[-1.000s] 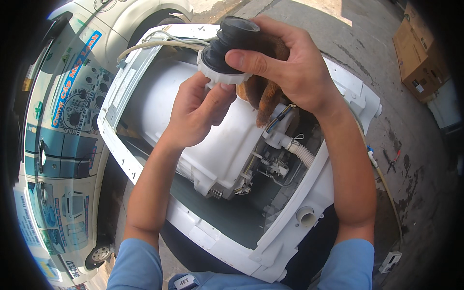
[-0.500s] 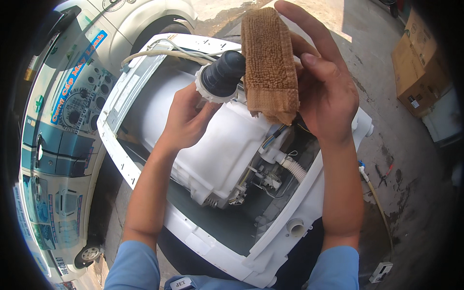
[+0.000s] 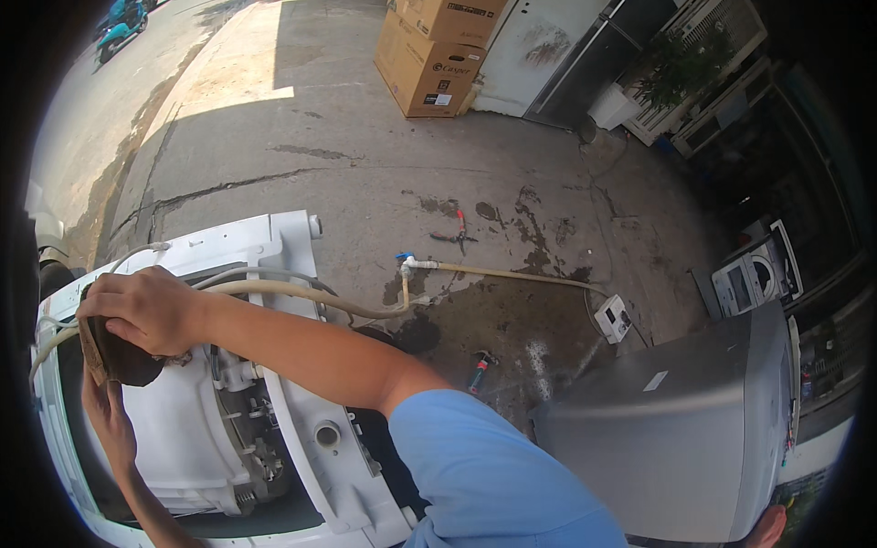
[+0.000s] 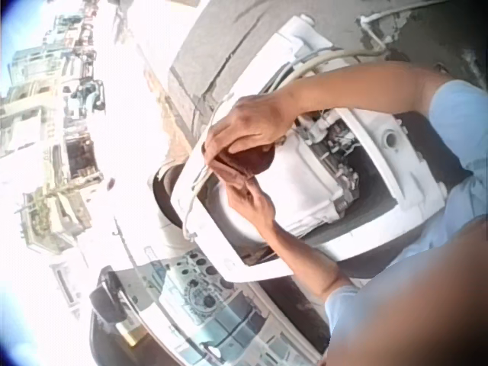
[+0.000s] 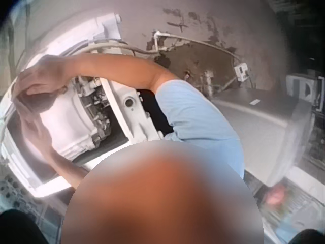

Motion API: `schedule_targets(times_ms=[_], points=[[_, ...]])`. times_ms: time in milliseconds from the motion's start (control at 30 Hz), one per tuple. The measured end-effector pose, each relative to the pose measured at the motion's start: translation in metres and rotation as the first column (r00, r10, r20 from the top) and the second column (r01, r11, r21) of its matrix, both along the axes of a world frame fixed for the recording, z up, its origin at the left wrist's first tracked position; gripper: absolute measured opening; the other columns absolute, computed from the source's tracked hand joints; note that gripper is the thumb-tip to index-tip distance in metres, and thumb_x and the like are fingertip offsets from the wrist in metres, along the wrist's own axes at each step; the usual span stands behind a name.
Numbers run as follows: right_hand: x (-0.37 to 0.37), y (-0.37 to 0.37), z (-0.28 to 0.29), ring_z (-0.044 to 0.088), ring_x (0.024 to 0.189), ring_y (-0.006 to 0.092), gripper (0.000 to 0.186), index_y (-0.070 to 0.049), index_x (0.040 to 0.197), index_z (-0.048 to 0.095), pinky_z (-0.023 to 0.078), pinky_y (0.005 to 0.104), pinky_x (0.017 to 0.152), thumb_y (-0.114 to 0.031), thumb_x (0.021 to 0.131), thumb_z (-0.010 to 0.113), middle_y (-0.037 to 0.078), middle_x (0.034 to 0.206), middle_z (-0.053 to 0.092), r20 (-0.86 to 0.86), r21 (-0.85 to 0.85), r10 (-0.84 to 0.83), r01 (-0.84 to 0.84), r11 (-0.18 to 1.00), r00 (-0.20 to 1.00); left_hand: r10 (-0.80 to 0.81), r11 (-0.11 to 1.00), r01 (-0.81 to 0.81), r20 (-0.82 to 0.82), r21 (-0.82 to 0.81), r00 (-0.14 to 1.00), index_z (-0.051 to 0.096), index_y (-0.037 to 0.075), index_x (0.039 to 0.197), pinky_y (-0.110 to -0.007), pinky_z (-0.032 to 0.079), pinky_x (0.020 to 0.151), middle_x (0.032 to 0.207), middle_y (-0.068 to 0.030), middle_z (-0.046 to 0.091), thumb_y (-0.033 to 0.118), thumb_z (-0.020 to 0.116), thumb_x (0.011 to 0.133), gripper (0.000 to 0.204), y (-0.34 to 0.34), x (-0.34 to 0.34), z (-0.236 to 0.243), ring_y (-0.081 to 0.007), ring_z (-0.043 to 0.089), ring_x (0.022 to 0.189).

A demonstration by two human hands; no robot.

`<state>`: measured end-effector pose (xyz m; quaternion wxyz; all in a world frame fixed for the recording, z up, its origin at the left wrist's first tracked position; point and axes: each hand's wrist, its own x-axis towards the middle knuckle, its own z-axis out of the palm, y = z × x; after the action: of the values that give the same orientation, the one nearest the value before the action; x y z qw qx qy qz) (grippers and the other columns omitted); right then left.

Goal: The person removes a white plastic component from the interior of a top-loading washing machine, disconnects a flexible hose, and manipulates internal wiring and parts. The person then retrieves a brown cloth and wipes the removed component before placing it back into the machine.

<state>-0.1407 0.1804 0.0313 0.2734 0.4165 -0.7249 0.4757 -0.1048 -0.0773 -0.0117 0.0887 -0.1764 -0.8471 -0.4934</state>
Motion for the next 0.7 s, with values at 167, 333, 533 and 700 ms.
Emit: schedule_targets(times_ms=[167, 333, 533, 700], points=[[0.009, 0.025, -0.023, 0.060, 0.109, 0.0347, 0.044, -0.017, 0.126, 0.058, 0.044, 0.0463, 0.099, -0.008, 0.085, 0.070, 0.008, 0.115, 0.065, -0.196, 0.023, -0.188, 0.197, 0.980, 0.962, -0.025, 0.994, 0.022, -0.027, -0.109, 0.999, 0.035, -0.001, 0.158, -0.039, 0.037, 0.116, 0.153, -0.0174, 0.048, 0.027, 0.043, 0.113, 0.054, -0.010, -0.023, -0.032, -0.0249, 0.048, 0.139], [-0.012, -0.020, -0.036, 0.064, 0.107, 0.0415, 0.036, -0.005, 0.123, 0.055, 0.053, 0.0478, 0.092, -0.004, 0.088, 0.063, 0.017, 0.118, 0.061, 0.000, -0.129, 0.112, -0.111, 0.985, 0.994, -0.017, 1.000, 0.010, 0.274, 0.025, 0.962, 0.039, -0.002, 0.154, -0.038, 0.042, 0.110, 0.140, -0.0144, 0.055, 0.033, 0.046, 0.112, 0.055, -0.059, -0.043, -0.061, -0.0213, 0.053, 0.128], [-0.006, -0.008, -0.044, 0.068, 0.092, 0.0418, 0.027, 0.000, 0.114, 0.057, 0.057, 0.0461, 0.079, -0.007, 0.088, 0.063, 0.020, 0.108, 0.063, 0.035, -0.052, -0.070, 0.071, 0.996, 0.997, 0.003, 0.998, -0.012, 0.159, 0.059, 0.987, 0.045, -0.005, 0.147, -0.037, 0.042, 0.109, 0.137, -0.0149, 0.058, 0.034, 0.048, 0.112, 0.052, -0.042, -0.039, -0.058, -0.0217, 0.055, 0.125], [-0.002, -0.001, -0.041, 0.069, 0.082, 0.0387, 0.020, 0.001, 0.098, 0.063, 0.058, 0.0458, 0.074, -0.013, 0.085, 0.069, 0.018, 0.096, 0.065, -0.067, 0.087, -0.156, 0.161, 0.983, 0.986, -0.080, 0.989, 0.060, 0.144, 0.138, 0.986, 0.049, -0.007, 0.144, -0.036, 0.042, 0.109, 0.137, -0.0162, 0.060, 0.027, 0.051, 0.111, 0.047, -0.029, -0.032, -0.064, -0.0216, 0.056, 0.125]])
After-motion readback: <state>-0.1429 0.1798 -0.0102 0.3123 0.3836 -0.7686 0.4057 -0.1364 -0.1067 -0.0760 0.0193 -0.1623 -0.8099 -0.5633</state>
